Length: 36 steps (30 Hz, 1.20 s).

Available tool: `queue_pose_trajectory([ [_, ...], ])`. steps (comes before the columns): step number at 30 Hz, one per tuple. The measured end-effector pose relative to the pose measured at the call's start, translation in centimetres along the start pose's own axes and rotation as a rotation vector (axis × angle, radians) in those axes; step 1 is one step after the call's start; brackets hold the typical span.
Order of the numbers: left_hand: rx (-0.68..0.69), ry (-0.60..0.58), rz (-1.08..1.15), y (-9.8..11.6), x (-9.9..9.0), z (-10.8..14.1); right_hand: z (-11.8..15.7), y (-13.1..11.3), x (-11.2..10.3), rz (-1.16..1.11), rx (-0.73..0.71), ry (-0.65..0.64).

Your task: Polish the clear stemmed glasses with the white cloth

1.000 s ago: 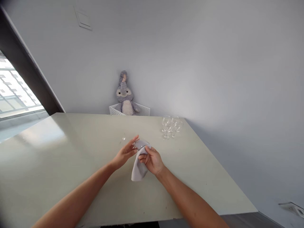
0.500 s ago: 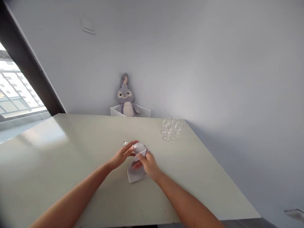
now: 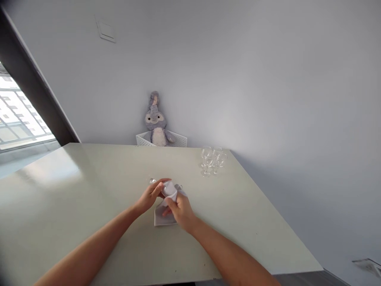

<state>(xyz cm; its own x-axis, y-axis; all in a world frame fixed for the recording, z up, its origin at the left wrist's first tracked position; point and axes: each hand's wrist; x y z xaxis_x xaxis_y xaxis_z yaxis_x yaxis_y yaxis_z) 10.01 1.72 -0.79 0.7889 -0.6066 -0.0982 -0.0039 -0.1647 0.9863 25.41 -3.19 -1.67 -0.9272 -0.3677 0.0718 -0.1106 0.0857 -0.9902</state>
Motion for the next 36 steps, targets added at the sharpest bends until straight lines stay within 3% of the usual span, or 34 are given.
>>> queue_pose_trajectory([
  [4, 0.067, -0.100, 0.041, 0.4, 0.1, 0.2, -1.0, -0.4, -1.0, -0.498, 0.129, 0.025],
  [6, 0.061, -0.072, 0.040, 0.5, 0.1, 0.2, -1.0, -0.4, -1.0, -0.531, 0.151, -0.005],
  [8, 0.029, -0.011, 0.011, 0.5, 0.1, 0.1, -0.5, -0.4, -0.5, -0.346, 0.129, -0.037],
  [12, -0.042, 0.021, -0.036, 0.5, 0.2, 0.0, 0.6, 0.1, 0.5, 0.268, -0.036, 0.007],
  [14, -0.073, 0.037, -0.153, 0.7, 0.1, 0.2, 0.5, 0.3, 0.4, 0.357, -0.066, 0.052],
  [16, -0.049, 0.127, -0.432, 0.9, -0.3, 0.4, 0.0, 0.1, -0.2, 0.246, 0.014, 0.112],
  [19, 0.157, 0.234, -0.912, 1.3, -1.4, 0.5, -1.1, -0.4, -1.7, -0.115, 0.165, 0.212],
  [22, 0.347, 0.114, -1.112, 1.3, -2.5, 0.4, -1.8, -0.4, -2.8, -0.466, 0.263, 0.214],
  [25, 0.376, 0.034, -1.150, 0.7, -2.9, 0.2, -1.8, -0.1, -3.1, -0.541, 0.273, 0.110],
  [27, 0.341, 0.032, -1.172, 0.4, -3.0, 0.1, -1.5, -0.1, -3.3, -0.398, 0.224, -0.021],
  [30, 0.253, 0.047, -1.157, 0.5, -3.0, 0.2, -1.1, -0.8, -4.0, 0.038, 0.110, -0.190],
  [33, 0.104, 0.025, -1.024, 1.3, -2.7, 0.4, -1.1, -1.8, -5.2, 0.529, -0.075, -0.222],
  [36, -0.092, 0.029, -0.812, 2.1, -2.4, 0.5, -1.6, -2.2, -6.5, 0.844, -0.257, -0.170],
])
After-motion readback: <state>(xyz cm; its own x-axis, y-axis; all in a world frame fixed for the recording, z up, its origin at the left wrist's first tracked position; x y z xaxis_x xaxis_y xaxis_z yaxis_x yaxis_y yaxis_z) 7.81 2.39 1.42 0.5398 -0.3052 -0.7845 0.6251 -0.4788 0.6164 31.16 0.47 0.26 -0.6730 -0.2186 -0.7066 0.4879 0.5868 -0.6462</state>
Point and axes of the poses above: each hand's wrist, its own z-axis away from the middle knuckle, its own x-axis out of the palm, y = z × x, and after that the axes turned 9 degrees about -y, right-handed
